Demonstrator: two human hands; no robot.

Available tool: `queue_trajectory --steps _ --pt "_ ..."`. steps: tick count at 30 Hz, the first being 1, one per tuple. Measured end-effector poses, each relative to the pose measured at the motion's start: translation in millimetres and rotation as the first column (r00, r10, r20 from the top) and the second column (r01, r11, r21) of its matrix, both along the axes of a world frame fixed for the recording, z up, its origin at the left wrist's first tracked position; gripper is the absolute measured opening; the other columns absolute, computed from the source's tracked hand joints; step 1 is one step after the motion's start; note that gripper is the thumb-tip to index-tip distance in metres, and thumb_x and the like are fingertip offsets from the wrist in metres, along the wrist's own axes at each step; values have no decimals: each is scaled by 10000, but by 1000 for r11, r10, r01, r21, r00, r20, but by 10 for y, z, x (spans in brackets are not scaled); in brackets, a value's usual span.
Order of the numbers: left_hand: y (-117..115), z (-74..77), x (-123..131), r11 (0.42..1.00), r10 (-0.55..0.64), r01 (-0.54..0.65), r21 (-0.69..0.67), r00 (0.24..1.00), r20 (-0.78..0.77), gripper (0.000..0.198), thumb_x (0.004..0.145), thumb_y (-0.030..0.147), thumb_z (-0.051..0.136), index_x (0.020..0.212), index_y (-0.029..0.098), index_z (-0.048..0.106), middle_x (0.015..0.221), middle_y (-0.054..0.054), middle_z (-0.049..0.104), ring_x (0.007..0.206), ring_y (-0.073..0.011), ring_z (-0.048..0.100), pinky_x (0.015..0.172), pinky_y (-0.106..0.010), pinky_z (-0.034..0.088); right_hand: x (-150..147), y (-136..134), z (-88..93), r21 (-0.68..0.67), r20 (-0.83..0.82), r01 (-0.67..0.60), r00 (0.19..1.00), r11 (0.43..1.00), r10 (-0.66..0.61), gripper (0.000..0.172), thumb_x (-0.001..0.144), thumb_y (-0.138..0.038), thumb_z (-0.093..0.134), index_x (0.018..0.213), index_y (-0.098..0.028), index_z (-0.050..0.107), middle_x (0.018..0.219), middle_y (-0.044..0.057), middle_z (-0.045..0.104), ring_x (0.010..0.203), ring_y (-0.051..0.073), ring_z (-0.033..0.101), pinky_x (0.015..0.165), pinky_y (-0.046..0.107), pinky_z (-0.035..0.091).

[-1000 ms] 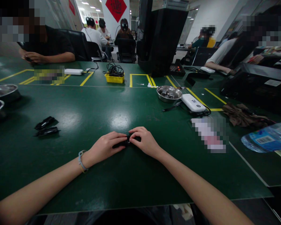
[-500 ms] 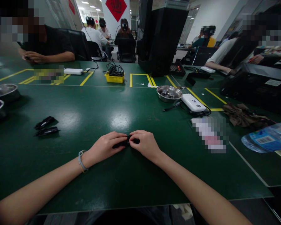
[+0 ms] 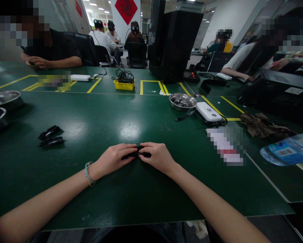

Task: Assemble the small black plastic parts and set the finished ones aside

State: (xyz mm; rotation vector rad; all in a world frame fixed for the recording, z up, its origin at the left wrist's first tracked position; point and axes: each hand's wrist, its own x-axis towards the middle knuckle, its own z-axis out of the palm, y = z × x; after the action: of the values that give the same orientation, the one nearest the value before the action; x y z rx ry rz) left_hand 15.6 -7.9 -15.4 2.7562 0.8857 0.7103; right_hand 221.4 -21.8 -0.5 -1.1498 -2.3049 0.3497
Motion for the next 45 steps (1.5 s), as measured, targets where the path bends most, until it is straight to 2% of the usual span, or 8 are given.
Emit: queue_trajectory --steps 10,17,22,30,34,38,45 --pt "15 -23 -17 999 7 -7 35 1000 -12 289 841 245 483 1104 143 543 1119 -90 583 946 -178 586 815 -305 498 32 49 -59 105 19 -60 998 993 58 158 742 -216 587 861 -184 685 1023 67 652 908 156 621 819 284 503" --pt "31 46 -168 982 13 11 191 992 -126 290 875 247 415 1093 114 553 1130 -124 571 938 -205 590 782 -329 511 -128 122 -164 196 7 -76 997 978 77 173 785 -233 541 874 -182 680 1052 74 639 941 157 608 831 280 494" --pt "-50 75 -571 968 106 -60 245 979 -177 294 879 258 409 1099 128 555 1130 -112 574 933 -197 593 799 -333 507 -515 239 -196 226 9 -175 984 958 178 195 802 -248 520 891 -176 678 1058 73 635 944 150 603 839 254 476" --pt "-414 60 -1641 917 354 -306 257 921 -165 323 852 330 446 1113 167 546 1126 -90 580 911 -204 607 801 -335 508 -1659 374 -238 219 82 -413 911 884 405 230 834 -268 468 930 -176 656 1110 50 604 969 148 579 844 249 452" --pt "-554 74 -2027 878 469 -422 227 855 -222 341 849 363 430 1132 204 532 1130 -72 574 909 -205 603 811 -339 495 -2090 346 -218 192 105 -456 890 869 444 236 836 -259 463 1012 -205 610 1143 33 577 991 155 551 829 275 452" --pt "-575 137 -2242 837 547 -509 199 784 -295 368 854 379 396 1122 172 543 1135 -89 559 929 -203 580 837 -340 467 -2157 318 -188 186 42 -442 896 878 442 312 834 -243 460 1135 -184 520 1161 48 558 1027 158 511 826 281 448" --pt "-493 250 -2381 730 666 -650 210 610 -429 500 834 417 382 1274 179 396 1136 -104 524 973 -224 532 816 -332 447 -1838 294 -146 122 -22 -457 886 881 463 288 829 -197 443 1100 -150 529 1079 67 597 1003 148 509 832 285 424"
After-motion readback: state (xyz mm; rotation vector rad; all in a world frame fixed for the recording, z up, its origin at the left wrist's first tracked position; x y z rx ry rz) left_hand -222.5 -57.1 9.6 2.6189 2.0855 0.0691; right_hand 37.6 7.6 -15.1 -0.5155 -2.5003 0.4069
